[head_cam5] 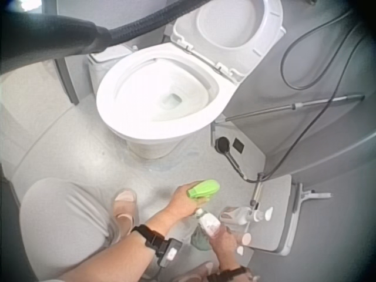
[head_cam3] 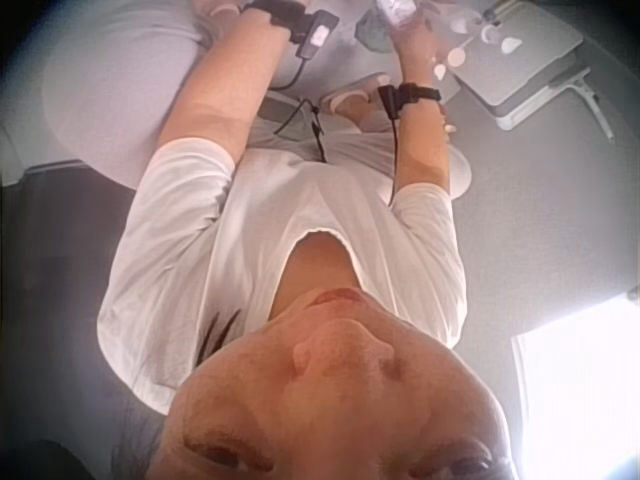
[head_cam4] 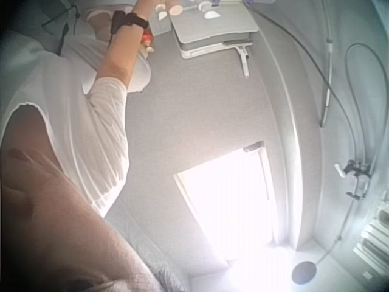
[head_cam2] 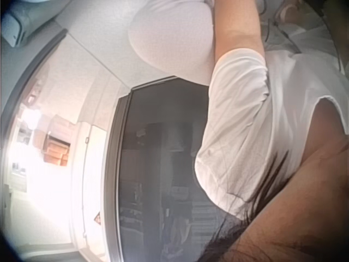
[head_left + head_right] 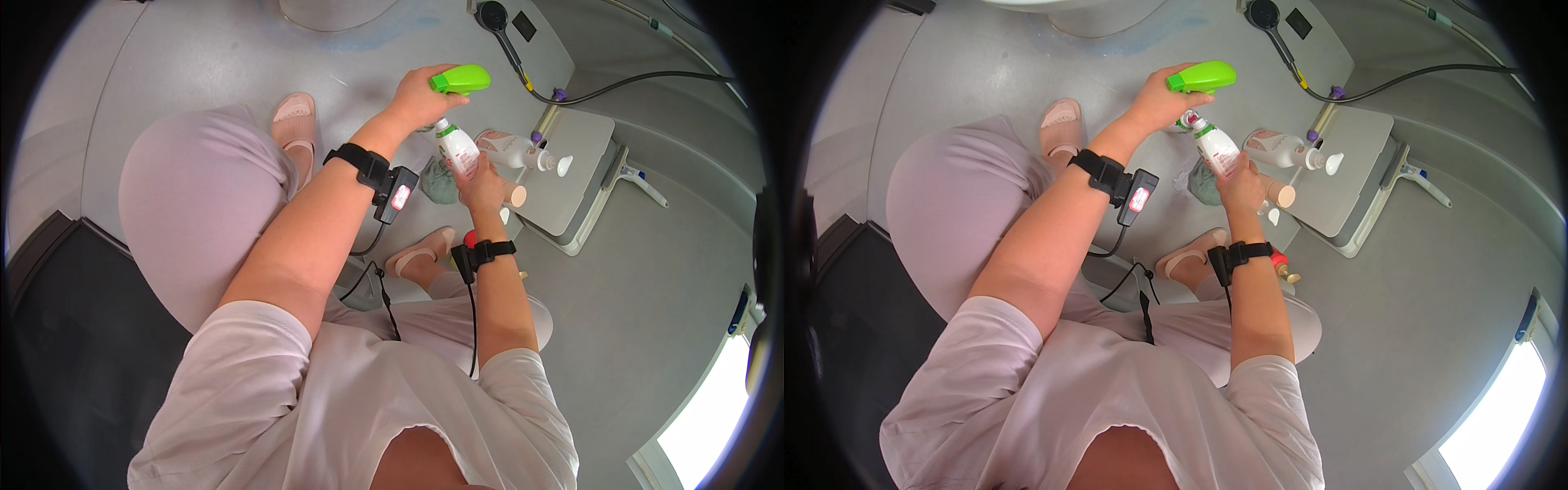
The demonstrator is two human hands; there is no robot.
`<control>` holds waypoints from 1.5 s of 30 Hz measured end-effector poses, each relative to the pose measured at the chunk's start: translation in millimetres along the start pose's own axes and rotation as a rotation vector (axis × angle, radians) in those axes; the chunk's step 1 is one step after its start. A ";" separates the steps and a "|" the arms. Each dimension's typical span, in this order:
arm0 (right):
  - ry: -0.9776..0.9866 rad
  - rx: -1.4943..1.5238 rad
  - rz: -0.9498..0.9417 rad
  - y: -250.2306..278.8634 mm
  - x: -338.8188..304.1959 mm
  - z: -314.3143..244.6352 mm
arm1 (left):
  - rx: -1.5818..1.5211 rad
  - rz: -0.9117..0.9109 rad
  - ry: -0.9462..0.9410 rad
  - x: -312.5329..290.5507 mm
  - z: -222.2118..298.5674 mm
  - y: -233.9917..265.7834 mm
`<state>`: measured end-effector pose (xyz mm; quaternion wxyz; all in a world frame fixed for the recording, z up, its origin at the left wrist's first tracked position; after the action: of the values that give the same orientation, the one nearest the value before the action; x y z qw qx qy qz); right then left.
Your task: The person sits on the bathroom floor and wipes several bottles of cleaning supplies and toiletries with a cloth. They then pick up a spray bottle, unscrew the cap, and spray the contents into the toilet bowl.
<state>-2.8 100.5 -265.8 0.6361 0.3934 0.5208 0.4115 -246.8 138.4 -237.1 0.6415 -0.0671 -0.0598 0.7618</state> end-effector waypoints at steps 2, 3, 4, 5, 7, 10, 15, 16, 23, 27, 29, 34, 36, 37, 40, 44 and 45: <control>0.000 -0.015 0.002 3.0 -1.4 -1.9 | 0.014 0.000 0.005 -0.5 0.3 0.4; -0.004 -0.012 0.002 4.4 -2.1 -2.6 | 0.014 -0.001 0.002 -0.6 0.9 0.5; -0.011 -0.014 0.006 6.0 -2.7 -3.1 | 0.010 -0.001 0.005 -0.7 0.9 0.4; -0.009 -0.011 0.012 7.8 -3.3 -4.5 | 0.005 -0.003 0.015 -1.0 0.3 0.2; -0.026 -0.038 -0.005 7.8 -3.1 -4.5 | 0.004 -0.003 0.008 -0.8 1.6 0.6; -0.025 -0.061 -0.011 8.4 -2.5 -5.3 | 0.003 0.002 0.004 -0.8 3.1 1.0; -0.019 -0.064 -0.010 8.2 -2.1 -4.3 | -0.006 0.005 -0.006 -1.3 5.6 0.9; -0.014 -0.059 -0.006 8.2 -2.1 -4.3 | -0.004 0.003 -0.006 -1.2 5.7 0.8; -0.006 -0.045 -0.003 6.5 -0.6 -3.7 | 0.005 -0.002 0.013 -1.6 4.9 0.8; 0.007 -0.046 0.012 8.7 -1.4 -5.4 | -0.007 -0.005 0.013 -1.6 3.7 0.2; 0.004 -0.044 0.020 10.7 -2.1 -6.0 | -0.010 -0.006 0.007 -0.9 3.7 0.4; 0.015 -0.046 0.043 16.2 -3.7 -9.1 | 0.016 -0.014 -0.001 0.2 3.4 0.3; 0.012 -0.046 0.045 16.8 -4.0 -9.1 | 0.018 -0.007 -0.002 -0.4 3.6 0.3; 0.006 -0.049 0.040 16.2 -3.8 -8.4 | 0.020 -0.001 -0.001 -0.8 3.6 0.5; 0.001 -0.054 0.034 14.1 -2.6 -6.7 | 0.016 0.004 0.000 -0.8 3.3 0.9; 0.032 -0.060 0.053 11.8 0.3 -5.6 | 0.012 0.005 0.007 -0.5 1.2 1.2; 0.038 -0.057 0.052 10.4 1.2 -5.0 | 0.012 0.007 -0.007 -0.2 1.9 1.4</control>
<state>-8.7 105.7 -257.2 0.6261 0.3808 0.5105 0.4499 -248.5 137.9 -235.4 0.6391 -0.0610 -0.0573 0.7646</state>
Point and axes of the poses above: each hand's wrist, its own x-axis towards the middle knuckle, its own y-axis out of the back of the hand, z = x × y, the point moved 10 cm from there along x, towards the middle knuckle, and after that the axes turned 9 degrees about -y, right-handed, at the moved point
